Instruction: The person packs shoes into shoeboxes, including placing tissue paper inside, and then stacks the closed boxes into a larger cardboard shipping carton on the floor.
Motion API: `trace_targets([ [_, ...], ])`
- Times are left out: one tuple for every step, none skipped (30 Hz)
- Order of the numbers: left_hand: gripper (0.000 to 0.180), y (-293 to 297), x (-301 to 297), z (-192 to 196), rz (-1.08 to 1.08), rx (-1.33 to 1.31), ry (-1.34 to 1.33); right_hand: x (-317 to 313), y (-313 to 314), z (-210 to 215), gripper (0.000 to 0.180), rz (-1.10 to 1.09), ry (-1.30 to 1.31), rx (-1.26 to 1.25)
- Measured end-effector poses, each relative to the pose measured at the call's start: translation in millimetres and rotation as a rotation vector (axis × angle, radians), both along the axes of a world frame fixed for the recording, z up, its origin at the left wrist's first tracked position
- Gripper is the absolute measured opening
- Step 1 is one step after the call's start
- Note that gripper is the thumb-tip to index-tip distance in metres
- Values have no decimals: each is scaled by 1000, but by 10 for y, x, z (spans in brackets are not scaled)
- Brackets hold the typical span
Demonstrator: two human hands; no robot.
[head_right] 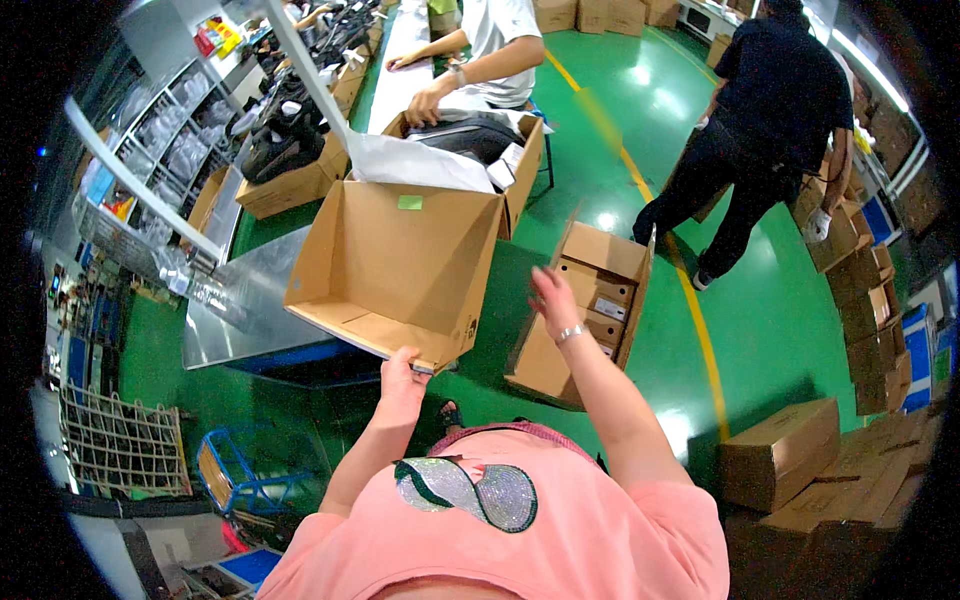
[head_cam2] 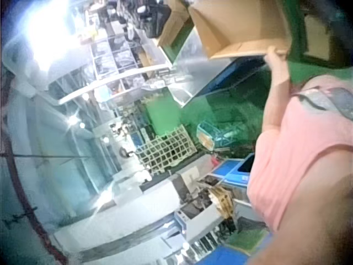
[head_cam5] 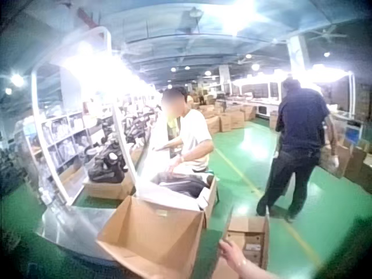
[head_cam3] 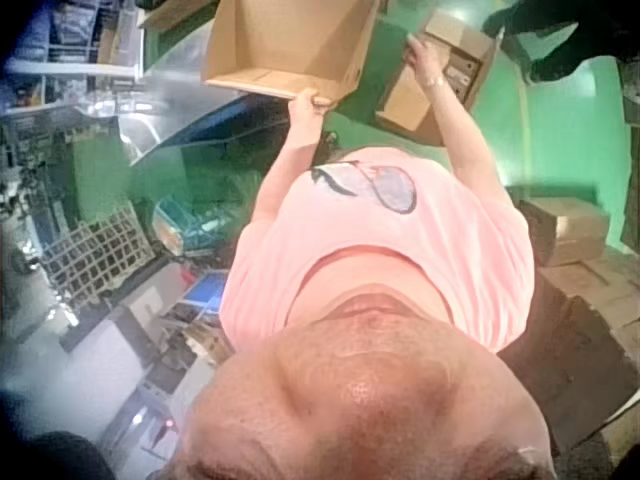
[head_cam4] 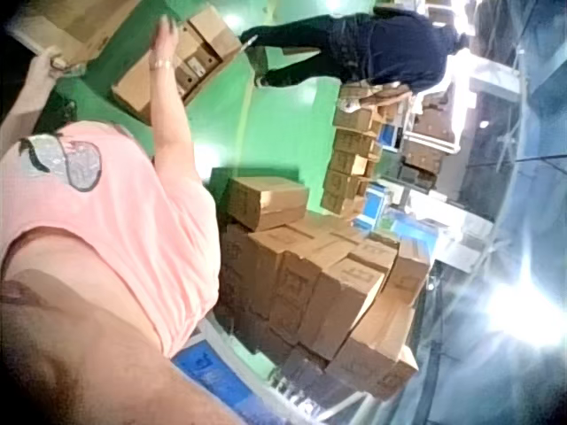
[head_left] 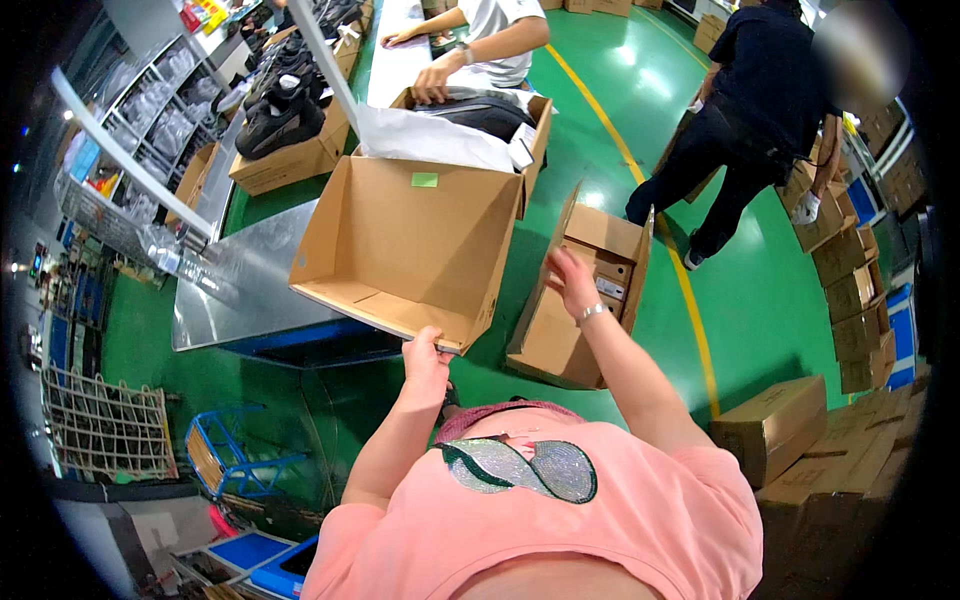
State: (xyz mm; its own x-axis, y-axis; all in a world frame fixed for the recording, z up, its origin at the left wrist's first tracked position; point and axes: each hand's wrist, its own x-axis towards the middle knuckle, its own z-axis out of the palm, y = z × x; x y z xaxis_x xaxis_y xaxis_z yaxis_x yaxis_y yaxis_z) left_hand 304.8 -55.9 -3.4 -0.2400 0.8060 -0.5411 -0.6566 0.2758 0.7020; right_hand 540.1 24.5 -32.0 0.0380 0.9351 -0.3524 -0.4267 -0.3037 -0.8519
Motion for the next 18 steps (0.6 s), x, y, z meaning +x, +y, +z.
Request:
trace_targets([
  [32, 87, 47, -22, 5, -1, -27, 43, -205, -39, 40, -56, -29, -19],
  [31, 166, 78, -39, 11, -4, -52, 120, -397, -166, 40, -132, -47, -28],
  [32, 263, 101, -104, -54, -64, -85, 238, -593, -328, 41, -211, -66, -38],
  [33, 336, 160, -88, -34, -67, -83, 357, -791, -458, 41, -226, -64, -88],
  [33, 426, 268, -94, -17, -75, -81, 481, -995, -596, 42, -243, -62, -143],
  [33, 531, 364, -94, -8, -87, -78, 582, -1194, -708, 41, -306, -121, -285],
  [33, 676, 434, -68, -51, -68, -100, 813, -1426, -1093, 39, -270, -126, -313],
  [32, 865, 494, -83, -91, -55, -123, 843, -1666, -1135, 36, -345, -144, -367],
  [30, 1089, 556, -112, -120, -52, -144, 920, -1884, -1209, 36, -307, -225, -463],
  [29, 1334, 606, -161, -149, -54, -160, 956, -2022, -1252, 35, -278, -295, -544],
  [24, 1613, 647, -247, -220, -31, -267, 968, -2173, -1308, 34, -246, -360, -635],
  [23, 1808, 743, -142, -276, 21, -327, 975, -2353, -1371, 34, -212, -416, -735],
  [22, 2040, 769, -108, -324, 54, -305, 1015, -2518, -1540, 32, -116, -623, -690],
  [22, 2303, 690, -213, -440, 98, -350, 1083, -2680, -1839, 31, -15, -826, -638],
  [23, 2413, 730, -177, -499, 96, -298, 1108, -2865, -2044, 30, 96, -1022, -597],
  [24, 2444, 798, -55, -554, 96, -247, 1053, -2965, -2083, 27, 60, -1043, -633],
  [28, 2395, 825, -13, -564, 138, -70, 1010, -2987, -2105, 28, 32, -1071, -661],
  [32, 2325, 840, 21, -575, 186, 110, 985, -3012, -2160, 23, 151, -1183, -662],
])
